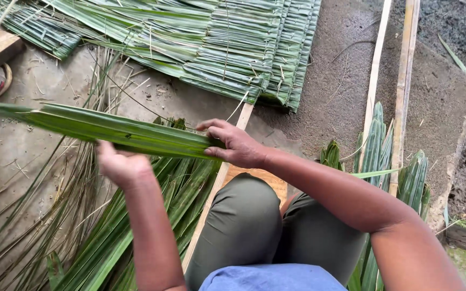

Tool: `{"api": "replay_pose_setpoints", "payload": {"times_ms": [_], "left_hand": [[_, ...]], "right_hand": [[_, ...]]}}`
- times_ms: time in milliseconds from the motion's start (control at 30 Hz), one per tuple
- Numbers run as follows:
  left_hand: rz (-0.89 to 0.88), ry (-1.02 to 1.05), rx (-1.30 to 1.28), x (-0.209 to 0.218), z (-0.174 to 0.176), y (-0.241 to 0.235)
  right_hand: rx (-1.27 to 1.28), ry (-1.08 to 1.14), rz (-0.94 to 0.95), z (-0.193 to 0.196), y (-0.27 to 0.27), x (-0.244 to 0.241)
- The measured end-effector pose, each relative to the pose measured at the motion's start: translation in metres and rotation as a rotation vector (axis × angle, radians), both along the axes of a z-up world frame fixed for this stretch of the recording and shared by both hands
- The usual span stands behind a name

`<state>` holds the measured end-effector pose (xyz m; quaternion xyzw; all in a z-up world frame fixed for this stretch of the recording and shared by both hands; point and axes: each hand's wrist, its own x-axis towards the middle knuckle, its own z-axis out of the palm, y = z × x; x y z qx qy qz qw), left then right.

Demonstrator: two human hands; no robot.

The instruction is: Weaving palm leaves onto a wooden lath to create a thatched panel

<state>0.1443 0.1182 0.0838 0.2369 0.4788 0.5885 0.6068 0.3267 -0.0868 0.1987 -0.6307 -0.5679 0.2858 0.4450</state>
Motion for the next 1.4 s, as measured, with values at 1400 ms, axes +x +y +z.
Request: {"api": "replay_pose_setpoints", "payload": {"times_ms": [1400], "left_hand": [[-0.856, -0.109, -0.280, 0.087, -0.120, -0.140]], "right_hand": [[-0.753, -0.081, -0.059, -0.200, -0.042, 0.107]]}}
